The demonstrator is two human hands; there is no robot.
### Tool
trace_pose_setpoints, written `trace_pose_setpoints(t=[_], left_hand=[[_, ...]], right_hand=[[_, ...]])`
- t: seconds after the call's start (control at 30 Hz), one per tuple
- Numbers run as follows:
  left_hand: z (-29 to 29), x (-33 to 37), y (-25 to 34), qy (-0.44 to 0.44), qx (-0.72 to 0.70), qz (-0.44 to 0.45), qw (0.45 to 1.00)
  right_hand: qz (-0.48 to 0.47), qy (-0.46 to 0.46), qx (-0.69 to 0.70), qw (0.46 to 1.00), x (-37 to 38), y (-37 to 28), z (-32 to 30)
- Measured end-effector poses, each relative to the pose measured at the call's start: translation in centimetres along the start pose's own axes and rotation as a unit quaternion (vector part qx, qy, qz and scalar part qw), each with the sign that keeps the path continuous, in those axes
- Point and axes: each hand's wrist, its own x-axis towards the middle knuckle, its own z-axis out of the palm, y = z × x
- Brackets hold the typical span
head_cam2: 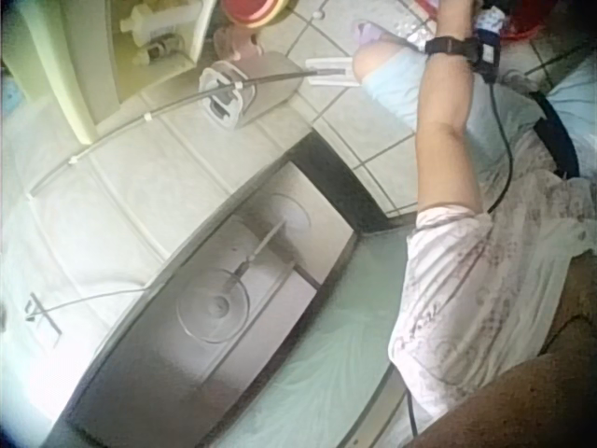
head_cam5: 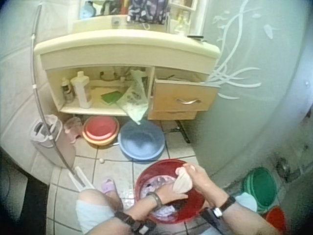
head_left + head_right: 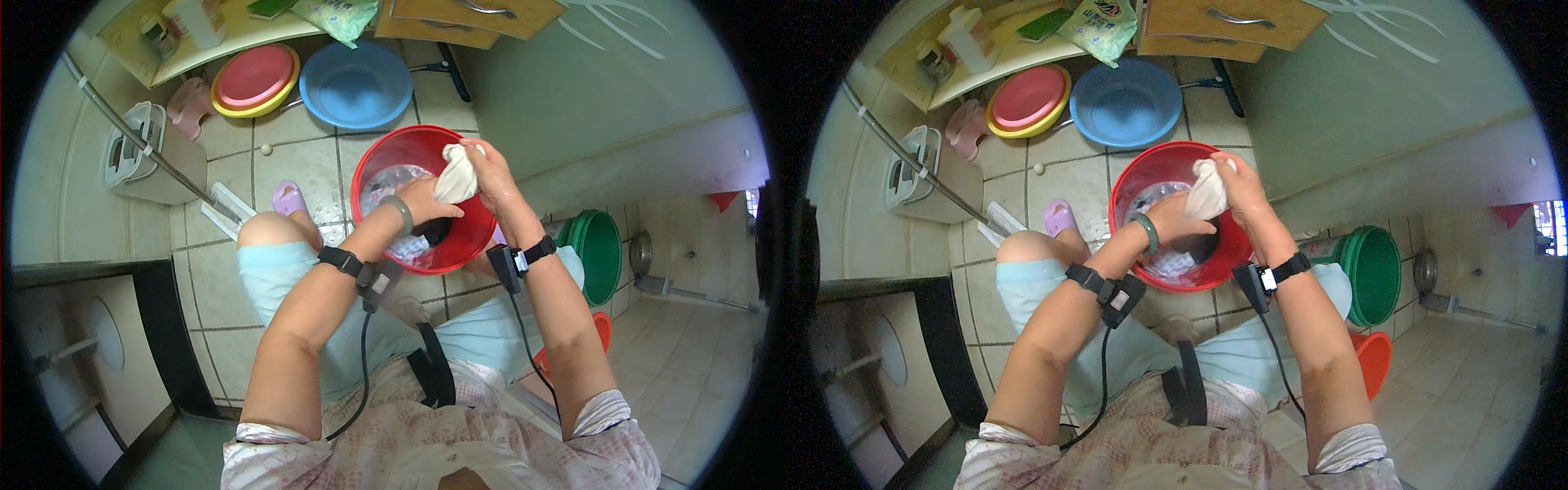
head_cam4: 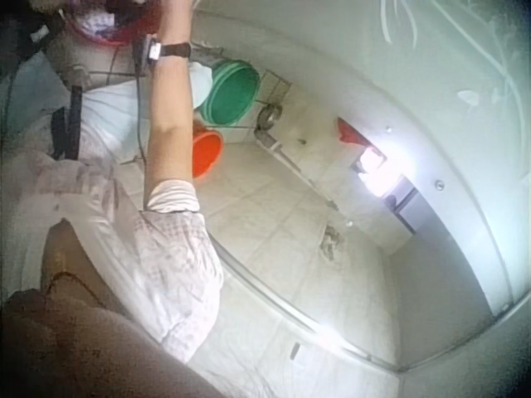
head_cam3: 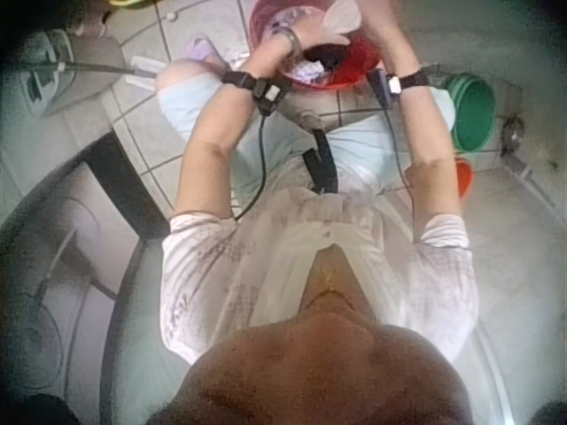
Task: The recorder is hand-washing various pieces of clothing in a red plastic bucket filled with water.
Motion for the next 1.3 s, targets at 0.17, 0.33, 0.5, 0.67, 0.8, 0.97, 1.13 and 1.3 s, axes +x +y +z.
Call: trace_pose_setpoints(t=[0.17, 0.33, 0.5, 0.67, 0.8, 0.97, 1.13, 1.3], left_hand=[[-0.1, 0.9, -1.4, 0.053, -0.082, 0.001, 0.995], [-0.7, 1.0, -0.9, 0.01, -0.592, -0.081, 0.801], [0.3, 1.5, -1.8, -0.019, -0.663, -0.276, 0.696], [1.9, 2.1, -6.9, 0.066, -0.645, -0.273, 0.71], [1.7, 1.6, -5.5, 0.09, -0.624, -0.283, 0.723], [-0.3, 1.6, -6.5, 0.19, -0.532, -0.295, 0.771], [-2.0, 2.3, 0.8, 0.135, -0.556, -0.325, 0.753], [-4.2, 1.6, 1.6, 0.205, -0.398, -0.255, 0.857]], right_hand=[[0.019, 0.064, 0.19, 0.979, 0.5, -0.4, -1.4], [-0.157, 0.154, -0.262, 0.94, 0.7, 2.3, -2.1], [-0.183, 0.016, -0.389, 0.903, -5.4, 3.6, 4.5], [-0.185, 0.026, -0.549, 0.815, -1.2, 4.8, 4.7], [-0.241, 0.008, -0.519, 0.82, -3.6, 5.1, 5.1], [-0.09, -0.034, -0.302, 0.948, -7.3, 3.1, 7.3], [-0.047, -0.02, -0.085, 0.995, -5.6, 5.6, 3.1], [-0.025, -0.005, -0.141, 0.99, 0.2, 5.7, 1.0]])
